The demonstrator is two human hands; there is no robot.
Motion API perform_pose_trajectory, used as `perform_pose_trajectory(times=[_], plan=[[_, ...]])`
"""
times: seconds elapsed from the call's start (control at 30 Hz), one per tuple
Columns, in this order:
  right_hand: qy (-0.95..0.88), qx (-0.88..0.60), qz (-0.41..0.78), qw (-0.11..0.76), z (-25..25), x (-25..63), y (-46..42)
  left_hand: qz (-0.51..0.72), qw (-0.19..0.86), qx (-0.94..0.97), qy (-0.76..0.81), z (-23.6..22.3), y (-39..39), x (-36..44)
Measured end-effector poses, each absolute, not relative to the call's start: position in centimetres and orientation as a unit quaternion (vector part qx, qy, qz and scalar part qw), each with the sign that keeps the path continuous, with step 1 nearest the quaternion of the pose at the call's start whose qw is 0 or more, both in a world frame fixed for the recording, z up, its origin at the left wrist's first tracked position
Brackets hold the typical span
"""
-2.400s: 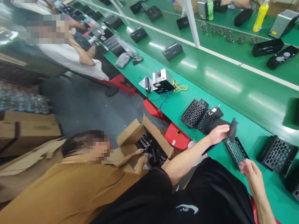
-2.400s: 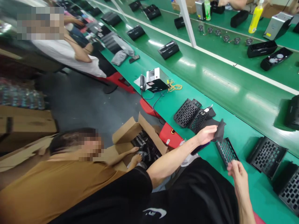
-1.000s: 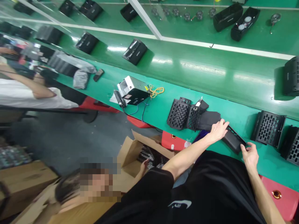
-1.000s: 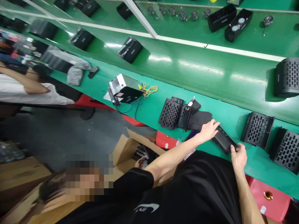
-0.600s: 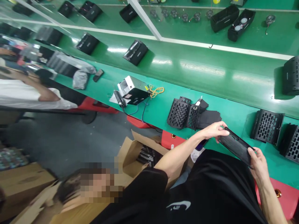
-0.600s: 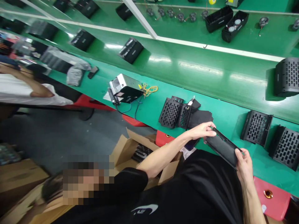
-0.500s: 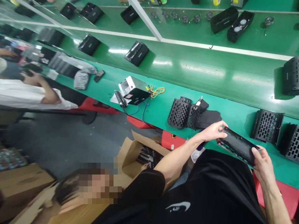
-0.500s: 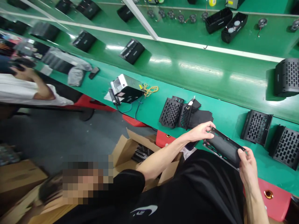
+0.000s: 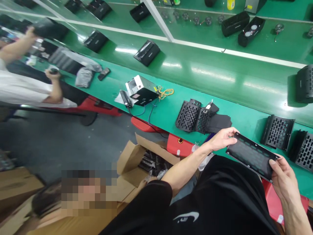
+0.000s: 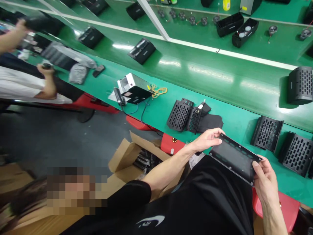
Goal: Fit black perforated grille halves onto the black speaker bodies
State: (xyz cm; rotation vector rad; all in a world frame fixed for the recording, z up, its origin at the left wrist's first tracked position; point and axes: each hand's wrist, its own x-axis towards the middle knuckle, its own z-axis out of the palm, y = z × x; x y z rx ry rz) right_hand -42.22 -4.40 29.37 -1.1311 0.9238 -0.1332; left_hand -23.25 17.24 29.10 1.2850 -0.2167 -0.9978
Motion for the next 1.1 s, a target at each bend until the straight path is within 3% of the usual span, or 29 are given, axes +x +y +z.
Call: perform_pose_trajectory(times=[1.1], plan=[[0.426, -0.521, -0.067, 0.737, 29.2, -41.7, -5.1, -0.416, 0.719, 0.552, -0.07, 28.3, 17.2, -24.4]])
